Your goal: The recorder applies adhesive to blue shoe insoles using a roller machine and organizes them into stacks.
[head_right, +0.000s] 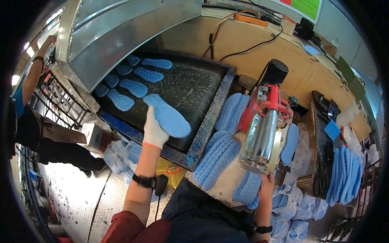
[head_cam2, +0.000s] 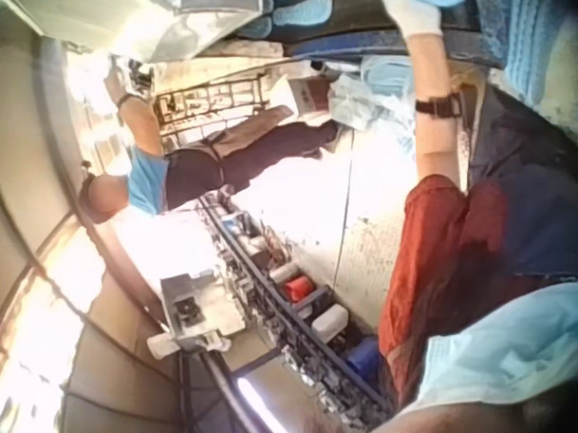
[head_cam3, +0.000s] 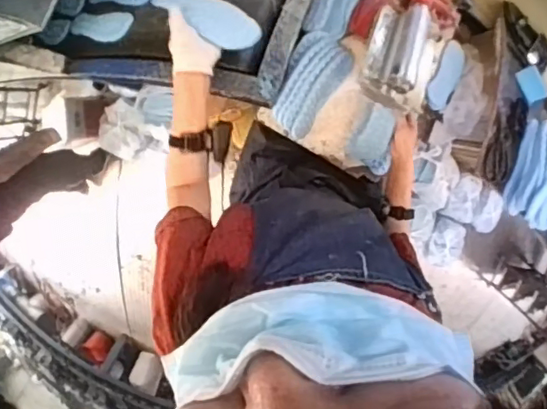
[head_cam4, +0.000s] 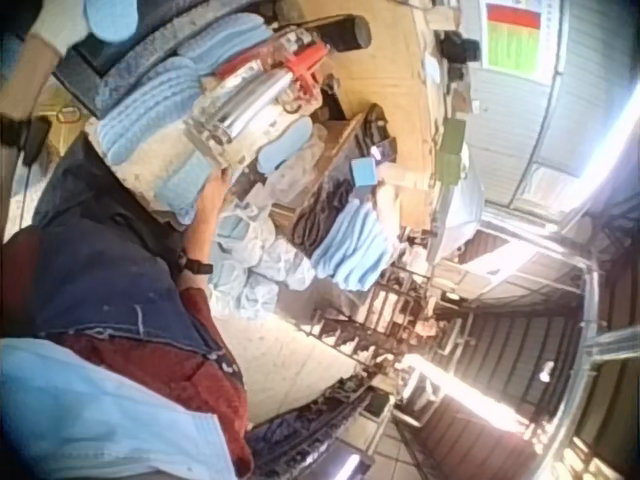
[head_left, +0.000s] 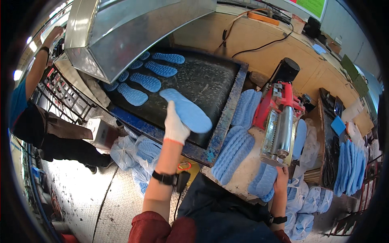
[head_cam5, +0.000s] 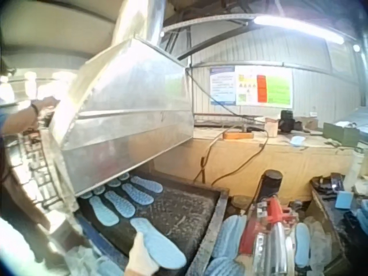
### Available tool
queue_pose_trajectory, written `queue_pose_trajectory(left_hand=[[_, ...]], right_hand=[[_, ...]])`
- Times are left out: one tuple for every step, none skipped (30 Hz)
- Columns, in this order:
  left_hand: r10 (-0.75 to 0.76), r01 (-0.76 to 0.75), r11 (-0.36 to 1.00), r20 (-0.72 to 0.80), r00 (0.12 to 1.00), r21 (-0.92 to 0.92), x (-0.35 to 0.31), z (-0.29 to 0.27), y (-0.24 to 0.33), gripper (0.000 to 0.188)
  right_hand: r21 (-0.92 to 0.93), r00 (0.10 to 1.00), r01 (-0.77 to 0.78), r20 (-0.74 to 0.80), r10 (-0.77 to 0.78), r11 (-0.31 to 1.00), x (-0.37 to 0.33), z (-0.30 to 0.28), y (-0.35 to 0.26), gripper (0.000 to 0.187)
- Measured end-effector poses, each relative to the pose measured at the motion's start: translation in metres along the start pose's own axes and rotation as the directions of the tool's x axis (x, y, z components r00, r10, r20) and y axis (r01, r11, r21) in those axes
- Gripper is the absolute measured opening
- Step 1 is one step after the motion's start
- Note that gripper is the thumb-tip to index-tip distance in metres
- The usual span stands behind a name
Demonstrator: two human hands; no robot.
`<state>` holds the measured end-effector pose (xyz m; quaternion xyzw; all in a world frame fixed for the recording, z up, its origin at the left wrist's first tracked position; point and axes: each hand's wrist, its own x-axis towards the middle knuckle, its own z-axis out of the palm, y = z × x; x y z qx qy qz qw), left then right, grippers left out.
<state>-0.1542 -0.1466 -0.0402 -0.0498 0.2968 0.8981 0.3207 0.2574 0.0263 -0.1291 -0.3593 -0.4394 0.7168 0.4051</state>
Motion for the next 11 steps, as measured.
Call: queue_pose_trajectory(left_hand=[[0.057, -0.055, 0.998, -0.060, 0.997, 0.039, 0.024, -0.011, 0.004, 0.049], [0.025, -0.025, 1.000, -0.073, 0.997, 0.006, 0.044, -0.027, 0.008, 0.046], [0.115, -0.097, 0.975, -0.081, 0.990, 0.198, 0.062, -0.044, 0.014, 0.048], [0.172, -0.143, 0.923, -0.052, 0.984, 0.357, 0.078, -0.060, 0.020, 0.052], [0.204, -0.205, 0.910, 0.041, 0.978, 0.361, 0.090, -0.071, 0.024, 0.059], [0.239, -0.208, 0.848, -0.001, 0.971, 0.487, 0.095, -0.079, 0.022, 0.061], [0.302, -0.256, 0.766, 0.022, 0.953, 0.590, 0.090, -0.085, 0.022, 0.063], [0.315, -0.286, 0.739, 0.063, 0.947, 0.610, 0.082, -0.085, 0.020, 0.065], [0.316, -0.289, 0.718, 0.073, 0.946, 0.634, 0.073, -0.079, 0.019, 0.068], [0.299, -0.292, 0.745, 0.091, 0.950, 0.600, 0.064, -0.069, 0.016, 0.070], [0.325, -0.289, 0.762, 0.043, 0.945, 0.579, 0.056, -0.054, 0.012, 0.073]], right_hand=[[-0.004, 1.000, 0.017, -0.004, -0.017, 1.000, -0.001, -0.002, -0.001, 0.032], [0.004, 0.999, 0.035, -0.004, -0.035, 0.999, -0.002, -0.003, -0.003, 0.034], [0.012, 0.998, 0.054, -0.008, -0.054, 0.998, -0.003, -0.004, -0.004, 0.036], [0.018, 0.999, 0.050, -0.005, -0.050, 0.999, -0.006, -0.005, -0.008, 0.038], [0.024, 0.999, 0.045, -0.007, -0.045, 0.999, -0.008, -0.006, -0.012, 0.040], [0.041, 0.999, 0.051, 0.001, -0.051, 0.998, -0.010, -0.006, -0.015, 0.042], [0.036, 0.999, 0.033, -0.018, -0.032, 0.999, -0.011, -0.005, -0.018, 0.042], [0.041, 0.999, 0.030, -0.036, -0.029, 0.999, -0.013, -0.006, -0.022, 0.042], [0.051, 0.998, 0.042, -0.050, -0.039, 0.998, -0.015, -0.008, -0.026, 0.042], [0.051, 0.997, 0.027, -0.071, -0.023, 0.998, -0.016, -0.011, -0.030, 0.043], [0.062, 0.997, 0.030, -0.068, -0.025, 0.998, -0.013, -0.012, -0.032, 0.044]])
